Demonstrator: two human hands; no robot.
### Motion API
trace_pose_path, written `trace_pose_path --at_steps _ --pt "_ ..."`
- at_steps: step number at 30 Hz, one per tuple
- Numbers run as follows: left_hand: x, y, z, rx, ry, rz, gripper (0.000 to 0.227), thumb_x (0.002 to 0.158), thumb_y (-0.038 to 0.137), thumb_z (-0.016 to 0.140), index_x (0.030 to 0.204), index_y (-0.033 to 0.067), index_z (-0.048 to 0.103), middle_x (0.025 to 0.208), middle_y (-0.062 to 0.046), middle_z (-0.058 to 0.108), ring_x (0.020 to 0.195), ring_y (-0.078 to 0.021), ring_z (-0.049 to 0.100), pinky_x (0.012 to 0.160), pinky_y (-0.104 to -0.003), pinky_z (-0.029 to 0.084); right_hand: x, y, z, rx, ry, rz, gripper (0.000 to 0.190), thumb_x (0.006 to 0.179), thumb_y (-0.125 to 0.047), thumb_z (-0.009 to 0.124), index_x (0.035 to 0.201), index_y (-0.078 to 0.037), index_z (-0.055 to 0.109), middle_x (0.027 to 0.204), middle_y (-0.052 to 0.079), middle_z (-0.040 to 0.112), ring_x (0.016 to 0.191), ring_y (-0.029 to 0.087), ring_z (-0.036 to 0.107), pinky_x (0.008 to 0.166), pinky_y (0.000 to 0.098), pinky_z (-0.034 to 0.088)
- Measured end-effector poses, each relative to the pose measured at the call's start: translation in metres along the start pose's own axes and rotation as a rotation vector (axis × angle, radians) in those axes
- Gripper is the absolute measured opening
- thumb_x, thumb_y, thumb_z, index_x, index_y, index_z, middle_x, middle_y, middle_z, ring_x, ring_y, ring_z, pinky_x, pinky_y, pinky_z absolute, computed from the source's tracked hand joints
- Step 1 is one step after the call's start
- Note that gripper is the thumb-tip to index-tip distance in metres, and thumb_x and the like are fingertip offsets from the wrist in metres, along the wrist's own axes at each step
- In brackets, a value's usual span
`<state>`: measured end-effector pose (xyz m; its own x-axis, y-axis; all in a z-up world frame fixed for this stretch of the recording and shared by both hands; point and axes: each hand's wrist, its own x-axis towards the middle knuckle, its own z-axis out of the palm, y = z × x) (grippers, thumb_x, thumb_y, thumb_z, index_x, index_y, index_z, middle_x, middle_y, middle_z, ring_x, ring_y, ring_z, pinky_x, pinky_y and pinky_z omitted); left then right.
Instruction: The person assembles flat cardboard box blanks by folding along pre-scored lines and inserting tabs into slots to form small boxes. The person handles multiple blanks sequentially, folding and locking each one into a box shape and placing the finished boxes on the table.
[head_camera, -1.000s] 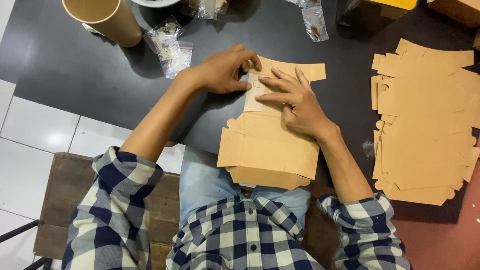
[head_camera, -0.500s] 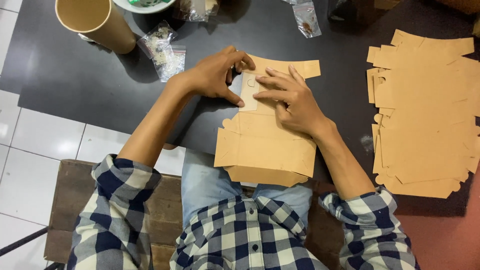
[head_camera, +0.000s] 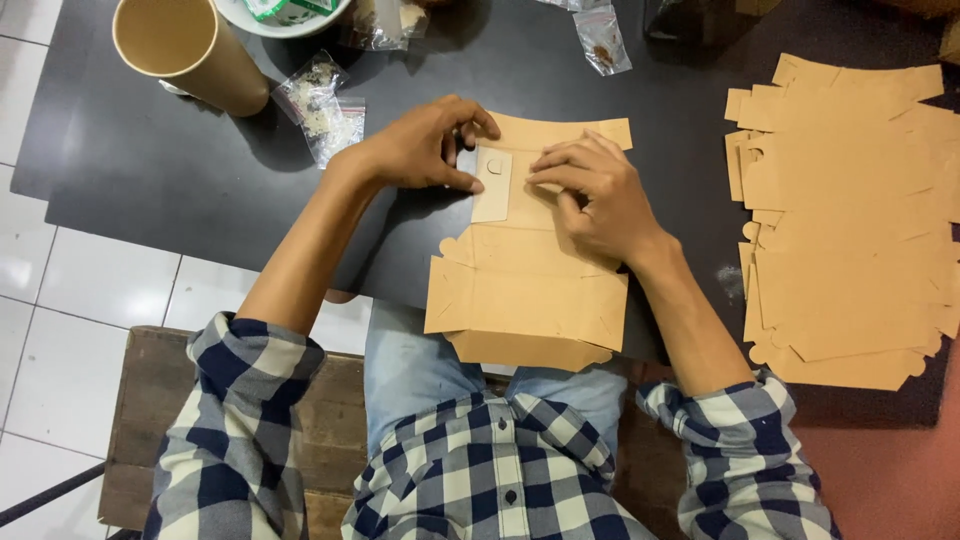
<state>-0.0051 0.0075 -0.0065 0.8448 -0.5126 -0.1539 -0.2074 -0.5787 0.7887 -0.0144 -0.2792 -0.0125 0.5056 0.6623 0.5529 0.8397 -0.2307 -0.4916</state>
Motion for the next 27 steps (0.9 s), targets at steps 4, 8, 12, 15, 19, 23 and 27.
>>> trace_pose_path --at_steps 4,8,12,15,19,23,27 --pt "0.003 0.001 -0.002 -0.139 0.010 -0.060 0.054 0.078 0.015 0.091 0.123 0.0173 0.061 0.099 -0.001 0.055 0.065 -0.0097 0.052 0.063 -0.024 0.046 0.000 -0.001 -0.019 -0.011 -0.010 0.013 0.033 0.079 0.013 0.056 0.099 0.000 0.079 0.105 0.015 0.074 0.103 0.030 0.067 0.097 0.0475 0.048" --pt "0.004 0.002 -0.001 -0.149 0.128 -0.058 0.037 0.084 0.018 0.087 0.115 0.0156 0.066 0.090 0.003 0.064 0.066 -0.0070 0.052 0.063 -0.022 0.043 -0.006 0.002 -0.039 -0.093 -0.060 0.153 0.036 0.083 0.009 0.055 0.109 -0.002 0.077 0.110 0.010 0.073 0.101 0.027 0.066 0.086 0.0402 0.050" --pt "0.003 0.002 0.004 -0.184 0.171 -0.045 0.032 0.089 0.018 0.083 0.116 0.0126 0.067 0.088 0.003 0.066 0.066 -0.0047 0.050 0.063 -0.020 0.043 -0.019 0.010 -0.056 -0.133 -0.125 0.395 0.045 0.082 0.003 0.052 0.120 -0.008 0.074 0.118 0.007 0.071 0.113 0.028 0.063 0.089 0.0410 0.052" --pt "-0.001 0.008 0.002 -0.168 0.145 -0.030 0.044 0.082 0.016 0.090 0.119 0.0105 0.066 0.095 0.002 0.064 0.065 -0.0058 0.055 0.063 -0.021 0.048 -0.025 0.016 -0.062 -0.155 -0.097 0.394 0.037 0.087 -0.002 0.057 0.120 -0.007 0.074 0.120 0.009 0.070 0.112 0.029 0.063 0.093 0.0411 0.050" --pt "-0.008 0.018 0.001 -0.053 0.077 -0.045 0.066 0.071 0.020 0.095 0.127 0.0112 0.062 0.107 -0.002 0.063 0.068 -0.0089 0.065 0.068 -0.024 0.051 -0.029 0.019 -0.066 -0.175 -0.073 0.411 0.033 0.089 -0.006 0.060 0.118 -0.005 0.075 0.114 0.009 0.071 0.107 0.029 0.064 0.091 0.0402 0.050" --pt "-0.014 0.033 0.001 0.065 0.058 -0.075 0.077 0.069 0.028 0.095 0.134 0.0119 0.057 0.118 -0.006 0.058 0.080 -0.0160 0.059 0.073 -0.032 0.051 -0.031 0.019 -0.070 -0.143 -0.107 0.524 0.030 0.091 -0.008 0.062 0.118 -0.008 0.075 0.098 0.004 0.069 0.087 0.022 0.063 0.079 0.0375 0.050" --pt "-0.017 0.030 0.003 0.090 0.092 -0.041 0.063 0.078 0.028 0.090 0.131 0.0139 0.060 0.117 -0.006 0.058 0.081 -0.0160 0.059 0.068 -0.031 0.050 -0.031 0.017 -0.072 -0.163 -0.187 0.670 0.032 0.091 -0.025 0.073 0.121 -0.014 0.072 0.099 0.004 0.064 0.084 0.022 0.060 0.078 0.0405 0.048"
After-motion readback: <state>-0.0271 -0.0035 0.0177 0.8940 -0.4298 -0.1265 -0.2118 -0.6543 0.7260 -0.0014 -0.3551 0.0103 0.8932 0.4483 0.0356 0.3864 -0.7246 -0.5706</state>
